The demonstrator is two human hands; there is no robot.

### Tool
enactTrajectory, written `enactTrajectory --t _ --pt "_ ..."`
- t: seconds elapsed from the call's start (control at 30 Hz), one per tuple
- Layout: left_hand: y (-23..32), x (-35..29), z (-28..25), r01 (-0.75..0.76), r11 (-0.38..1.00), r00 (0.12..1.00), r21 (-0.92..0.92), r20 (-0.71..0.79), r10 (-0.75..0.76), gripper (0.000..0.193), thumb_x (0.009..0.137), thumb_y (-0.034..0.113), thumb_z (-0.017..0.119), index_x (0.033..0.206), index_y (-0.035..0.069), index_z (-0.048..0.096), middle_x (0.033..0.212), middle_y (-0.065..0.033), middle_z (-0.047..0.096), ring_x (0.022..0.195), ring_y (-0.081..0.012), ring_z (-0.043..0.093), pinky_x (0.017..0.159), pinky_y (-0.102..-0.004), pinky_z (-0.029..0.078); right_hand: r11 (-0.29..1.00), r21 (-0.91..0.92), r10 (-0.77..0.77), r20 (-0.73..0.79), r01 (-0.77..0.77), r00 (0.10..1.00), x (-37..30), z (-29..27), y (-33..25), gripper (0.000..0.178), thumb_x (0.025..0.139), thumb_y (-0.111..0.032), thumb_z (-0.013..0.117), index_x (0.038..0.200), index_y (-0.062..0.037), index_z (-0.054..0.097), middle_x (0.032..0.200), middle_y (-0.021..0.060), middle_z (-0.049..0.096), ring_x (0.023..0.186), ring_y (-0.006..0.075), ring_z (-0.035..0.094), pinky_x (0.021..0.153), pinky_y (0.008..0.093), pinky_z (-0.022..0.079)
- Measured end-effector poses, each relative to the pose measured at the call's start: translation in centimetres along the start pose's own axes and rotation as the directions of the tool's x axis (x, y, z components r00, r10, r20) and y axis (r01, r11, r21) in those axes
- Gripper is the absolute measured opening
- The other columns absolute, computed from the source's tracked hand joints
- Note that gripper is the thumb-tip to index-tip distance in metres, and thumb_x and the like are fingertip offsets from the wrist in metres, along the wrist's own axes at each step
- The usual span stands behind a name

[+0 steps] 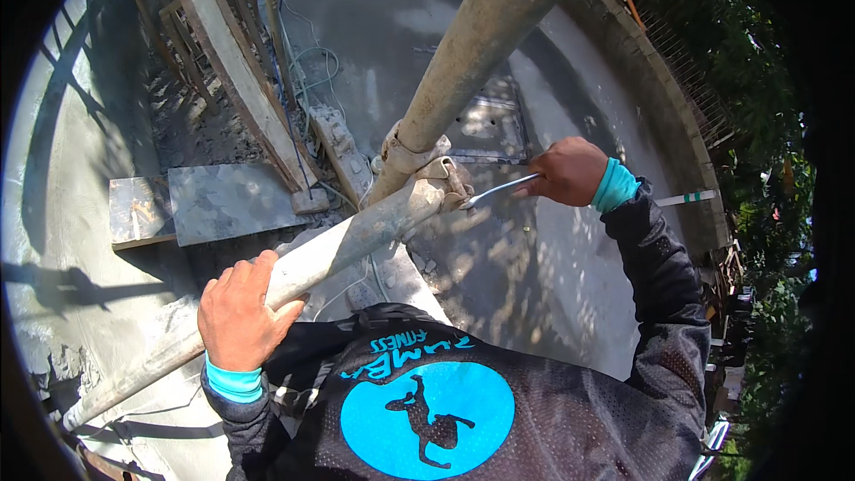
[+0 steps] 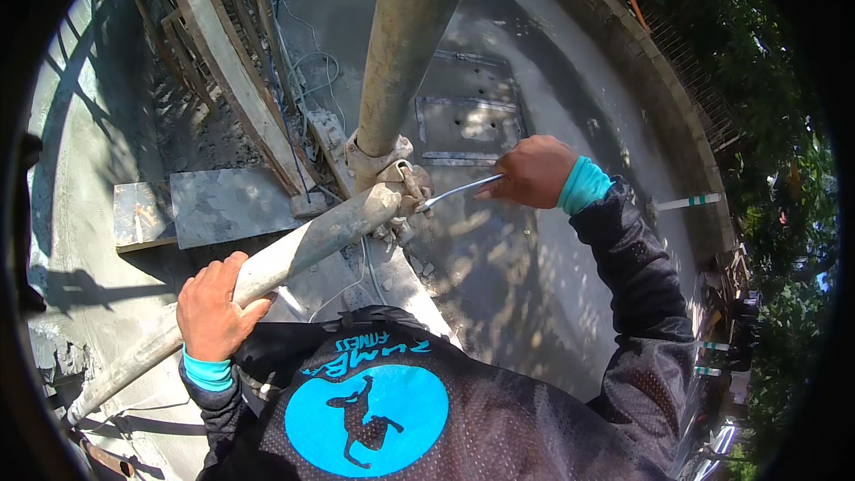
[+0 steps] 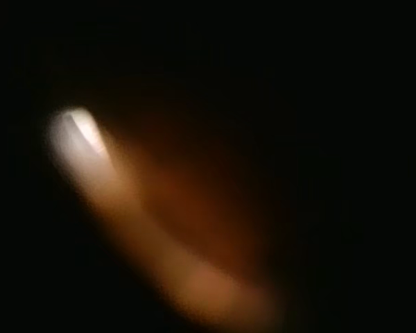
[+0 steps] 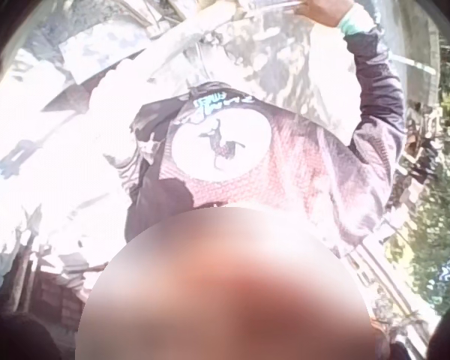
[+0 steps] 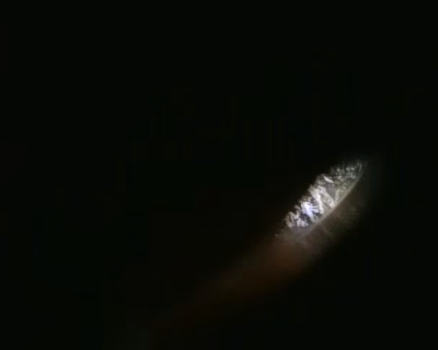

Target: The person walks from a covered area to a construction site and uses a wrench to tighten bolts on a metal scaffolding pole. They repeatedly turn the wrench while stabilizing the pole with their other hand.

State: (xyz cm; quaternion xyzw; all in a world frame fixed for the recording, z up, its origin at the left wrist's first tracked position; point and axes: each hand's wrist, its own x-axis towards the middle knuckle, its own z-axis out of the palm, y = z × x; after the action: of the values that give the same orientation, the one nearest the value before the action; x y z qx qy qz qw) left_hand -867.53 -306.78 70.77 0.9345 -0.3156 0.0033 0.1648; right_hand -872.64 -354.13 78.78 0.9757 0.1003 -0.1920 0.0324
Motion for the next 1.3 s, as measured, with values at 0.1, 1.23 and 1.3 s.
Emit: enactTrajectory --t 0.1,1.23,1.3 --pt "0.1 0.7 0.0 0.023 0.999 0.998 0.023 0.061 -0.024 0.072 0.063 0.027 0.096 0.126 0.009 0.066 0.093 -0.0118 0.064 0.088 -0.0338 0.065 0.076 -0.0466 0.047 0.999 -0.01 0.052 0.12 -0.052 0.991 0.6 0.0 0.5 0.051 0.097 -0.056 0.071 0.086 -0.0075 0.078 0.068 0.0164 0.068 0.065 0.0368 0.069 0.062 0.0477 0.054" --pt "0.5 1.4 0.2 0.02 0.999 1.0 0.049 0.017 -0.021 0.062 0.067 0.035 0.093 0.119 0.014 0.068 0.09 -0.011 0.068 0.085 -0.034 0.069 0.073 -0.0469 0.052 0.898 0.401 0.155 -0.674 0.182 0.722 3.0 14.8 -0.8 0.064 0.101 -0.064 0.058 0.07 -0.0083 0.058 0.062 0.0135 0.052 0.059 0.04 0.056 0.056 0.047 0.043" --pt "0.6 1.5 0.2 0.022 0.998 1.0 0.063 0.021 -0.023 0.061 0.067 0.035 0.093 0.119 0.013 0.067 0.09 -0.0112 0.068 0.085 -0.0347 0.07 0.074 -0.0476 0.052 0.897 0.44 0.226 -0.525 0.034 0.821 0.7 13.9 -1.6 0.063 0.101 -0.063 0.059 0.07 -0.0083 0.06 0.06 0.014 0.053 0.057 0.0397 0.057 0.053 0.0476 0.044"
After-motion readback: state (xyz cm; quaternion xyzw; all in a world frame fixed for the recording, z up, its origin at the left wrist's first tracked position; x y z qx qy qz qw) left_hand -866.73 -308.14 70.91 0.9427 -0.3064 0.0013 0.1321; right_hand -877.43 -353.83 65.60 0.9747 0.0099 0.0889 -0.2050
